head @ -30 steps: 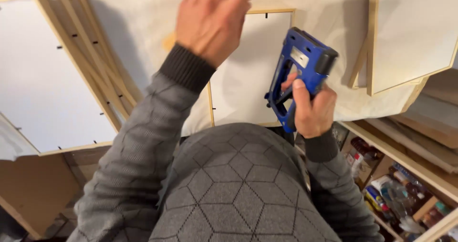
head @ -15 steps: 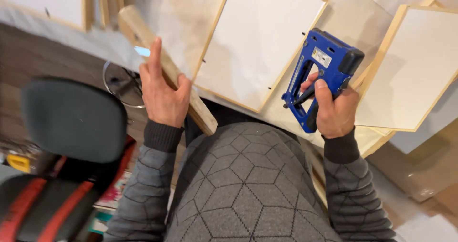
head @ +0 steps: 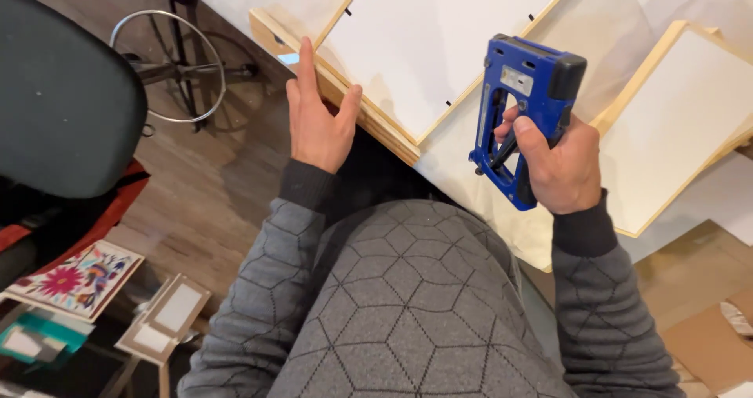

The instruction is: Assemble wooden picture frames by stapling the frame pieces to the backing.

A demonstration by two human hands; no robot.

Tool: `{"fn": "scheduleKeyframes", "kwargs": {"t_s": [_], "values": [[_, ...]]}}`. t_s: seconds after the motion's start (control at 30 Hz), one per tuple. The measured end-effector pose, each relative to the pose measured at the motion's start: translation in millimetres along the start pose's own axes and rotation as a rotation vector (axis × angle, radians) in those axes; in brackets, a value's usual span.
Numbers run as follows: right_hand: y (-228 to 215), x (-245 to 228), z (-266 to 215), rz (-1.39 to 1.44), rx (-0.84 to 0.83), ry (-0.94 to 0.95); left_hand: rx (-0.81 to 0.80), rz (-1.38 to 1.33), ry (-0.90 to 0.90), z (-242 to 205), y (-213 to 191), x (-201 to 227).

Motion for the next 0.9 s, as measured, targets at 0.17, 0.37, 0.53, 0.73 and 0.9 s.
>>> {"fn": "scheduleKeyframes", "kwargs": {"t_s": [0.17,0.37,0.53,0.73,0.9], "values": [[-7,-40,13,-0.291,-0.094,-0.024,-0.106,-0.192,-0.028,-5,-8,-20],[15,-96,48,-0.876,-0.121,-0.388,-0.148,0.196,0.275,15,-28,-16],[72,-140,66,-1.306,-0.065,-0.712,0.029,0.507,0.754,33,-39,3],[126,-108,115,-1.425,-0.343,-0.852,-0.196,0.523,0.949,40,-27,-3],[143,-88,139,-1.400,-0.425,-0.974,-0.184,0.518,0.968,39,-25,-7]]}}
Point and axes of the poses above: each hand's wrist, its own z-axis towards the middle knuckle, its own y-axis out of the palm, x = y × z, the point moved 6 cm from there along z, towards the middle knuckle, and after that the axes turned 14 degrees about y, right-handed, at the moved point
